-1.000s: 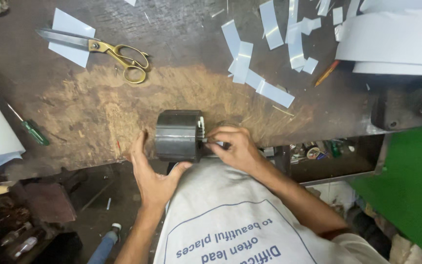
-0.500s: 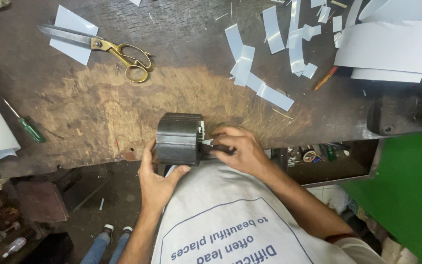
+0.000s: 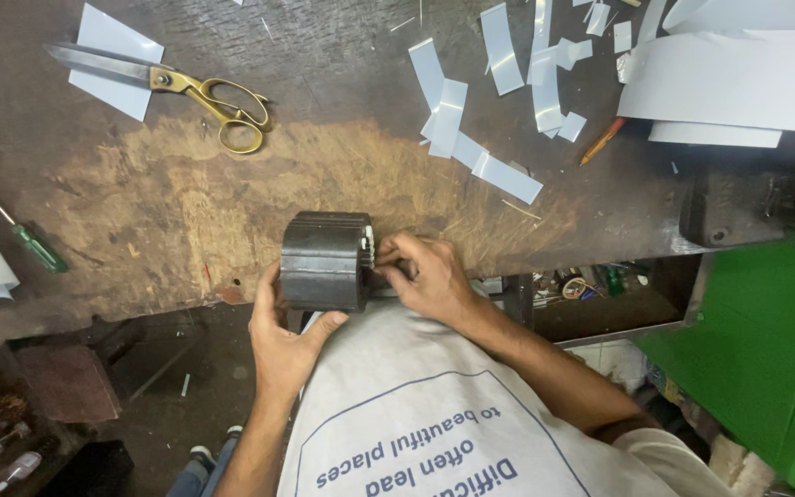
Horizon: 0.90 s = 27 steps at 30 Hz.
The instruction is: The person cuts white paper into small rectangular strips using scissors. They then insert the strips into the slots of a cylindrical motor stator component. The person repeats this process, cutting more paper and inserting it into the stator slots.
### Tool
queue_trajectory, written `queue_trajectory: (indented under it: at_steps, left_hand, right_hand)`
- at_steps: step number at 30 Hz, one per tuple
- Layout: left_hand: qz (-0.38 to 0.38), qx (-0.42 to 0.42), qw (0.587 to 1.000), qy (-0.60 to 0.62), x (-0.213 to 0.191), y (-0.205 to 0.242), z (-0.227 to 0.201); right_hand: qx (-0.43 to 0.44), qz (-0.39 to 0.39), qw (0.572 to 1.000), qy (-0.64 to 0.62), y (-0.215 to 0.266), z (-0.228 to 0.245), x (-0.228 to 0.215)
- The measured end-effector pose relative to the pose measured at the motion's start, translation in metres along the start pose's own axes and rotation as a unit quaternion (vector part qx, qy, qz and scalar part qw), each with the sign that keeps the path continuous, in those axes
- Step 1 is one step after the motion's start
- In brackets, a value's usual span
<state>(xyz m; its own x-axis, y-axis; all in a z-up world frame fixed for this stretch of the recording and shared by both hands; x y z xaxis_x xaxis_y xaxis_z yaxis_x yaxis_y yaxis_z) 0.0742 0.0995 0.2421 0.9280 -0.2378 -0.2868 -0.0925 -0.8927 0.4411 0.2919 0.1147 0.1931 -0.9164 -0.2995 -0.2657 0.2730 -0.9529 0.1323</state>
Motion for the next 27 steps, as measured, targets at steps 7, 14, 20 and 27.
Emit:
queue_trajectory:
  at_steps: [7,14,20,27]
  left_hand:
    - [0.003,0.015,1.000,0.008,-0.001,-0.001,0.000]
    - [0.009,0.035,0.999,0.017,0.000,0.000,0.000]
    - [0.003,0.031,0.999,0.029,0.001,-0.004,0.006]
    - [-0.009,0.044,0.997,0.061,0.006,0.002,0.003]
  right_hand:
    - [-0.003,-0.016,0.999,-0.030,0.004,-0.010,0.006]
    - [-0.017,-0.005,1.000,-0.013,0.004,-0.003,0.005]
    - [-0.031,-0.015,0.999,0.032,0.005,0.004,-0.004]
    - [-0.044,-0.015,0.999,0.026,0.003,0.013,-0.008]
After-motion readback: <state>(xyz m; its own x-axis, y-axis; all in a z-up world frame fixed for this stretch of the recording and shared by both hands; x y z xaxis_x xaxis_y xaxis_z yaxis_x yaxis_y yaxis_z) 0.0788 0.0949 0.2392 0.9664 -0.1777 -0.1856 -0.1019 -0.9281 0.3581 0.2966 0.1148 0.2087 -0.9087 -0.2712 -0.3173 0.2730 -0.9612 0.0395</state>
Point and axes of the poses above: each hand's wrist, its own y-axis away from the middle knuckle, its own x-axis out of the palm, z = x × y, the point moved 5 cm from there along -y, towards the middle knuckle, and after that the axes turned 8 degrees about z, right-handed, at the moved point
